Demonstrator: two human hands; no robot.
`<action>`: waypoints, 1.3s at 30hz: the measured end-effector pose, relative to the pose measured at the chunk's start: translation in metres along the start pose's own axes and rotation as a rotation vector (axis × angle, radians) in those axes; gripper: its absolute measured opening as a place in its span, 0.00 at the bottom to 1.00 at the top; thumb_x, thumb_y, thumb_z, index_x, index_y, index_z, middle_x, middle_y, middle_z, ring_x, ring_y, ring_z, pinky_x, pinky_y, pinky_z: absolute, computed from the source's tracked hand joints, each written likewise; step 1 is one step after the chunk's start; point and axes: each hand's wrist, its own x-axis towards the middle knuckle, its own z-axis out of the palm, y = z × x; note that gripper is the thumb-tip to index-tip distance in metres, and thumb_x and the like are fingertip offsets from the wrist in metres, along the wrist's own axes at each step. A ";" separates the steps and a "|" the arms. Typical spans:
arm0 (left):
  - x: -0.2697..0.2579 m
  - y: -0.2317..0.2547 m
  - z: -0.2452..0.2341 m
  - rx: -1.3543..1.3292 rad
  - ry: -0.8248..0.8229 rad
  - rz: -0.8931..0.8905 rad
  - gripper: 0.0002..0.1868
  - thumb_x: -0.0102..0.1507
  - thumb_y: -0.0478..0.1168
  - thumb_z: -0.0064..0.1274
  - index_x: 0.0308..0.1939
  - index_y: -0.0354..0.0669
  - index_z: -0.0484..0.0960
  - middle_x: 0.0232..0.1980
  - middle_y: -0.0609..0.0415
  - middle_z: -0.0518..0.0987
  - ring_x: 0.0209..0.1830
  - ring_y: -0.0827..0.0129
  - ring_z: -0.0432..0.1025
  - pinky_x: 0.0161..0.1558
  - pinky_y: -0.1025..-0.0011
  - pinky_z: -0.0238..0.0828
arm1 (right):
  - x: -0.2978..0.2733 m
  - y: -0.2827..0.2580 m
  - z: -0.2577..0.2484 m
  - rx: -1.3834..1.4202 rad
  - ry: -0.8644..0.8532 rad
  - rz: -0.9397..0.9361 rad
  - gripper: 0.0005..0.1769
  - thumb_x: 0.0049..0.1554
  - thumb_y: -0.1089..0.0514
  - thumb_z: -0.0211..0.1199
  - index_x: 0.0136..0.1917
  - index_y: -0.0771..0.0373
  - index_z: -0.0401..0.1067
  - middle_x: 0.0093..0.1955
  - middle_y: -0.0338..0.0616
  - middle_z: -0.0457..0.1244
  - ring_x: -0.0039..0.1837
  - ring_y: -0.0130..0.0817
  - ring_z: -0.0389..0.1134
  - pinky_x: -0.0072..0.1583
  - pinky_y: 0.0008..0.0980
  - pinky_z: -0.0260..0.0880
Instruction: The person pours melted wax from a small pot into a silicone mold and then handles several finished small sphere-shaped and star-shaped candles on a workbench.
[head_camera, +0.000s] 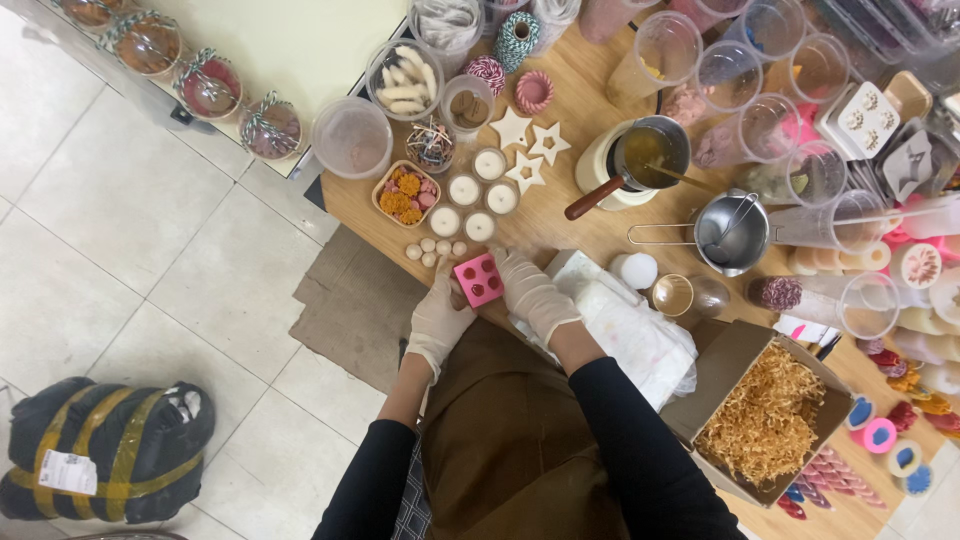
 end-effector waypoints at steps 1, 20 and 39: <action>-0.003 0.002 -0.002 -0.016 -0.020 -0.002 0.54 0.53 0.37 0.63 0.80 0.49 0.49 0.45 0.51 0.85 0.48 0.60 0.81 0.52 0.66 0.75 | 0.000 0.007 0.005 0.005 0.005 -0.003 0.41 0.49 0.68 0.63 0.74 0.63 0.55 0.63 0.64 0.60 0.60 0.57 0.67 0.60 0.48 0.68; -0.045 0.026 -0.054 0.606 0.358 0.279 0.21 0.61 0.33 0.53 0.55 0.63 0.85 0.46 0.45 0.75 0.42 0.49 0.74 0.44 0.54 0.72 | -0.232 -0.025 -0.172 0.370 0.926 -0.221 0.17 0.67 0.68 0.50 0.64 0.54 0.70 0.49 0.39 0.66 0.53 0.38 0.70 0.58 0.34 0.71; -0.059 0.059 -0.068 0.843 0.493 0.332 0.27 0.61 0.38 0.51 0.66 0.49 0.76 0.47 0.37 0.78 0.42 0.45 0.76 0.42 0.51 0.73 | -0.314 -0.010 -0.182 0.679 1.061 0.084 0.23 0.64 0.72 0.50 0.69 0.61 0.73 0.51 0.42 0.67 0.51 0.26 0.68 0.57 0.25 0.68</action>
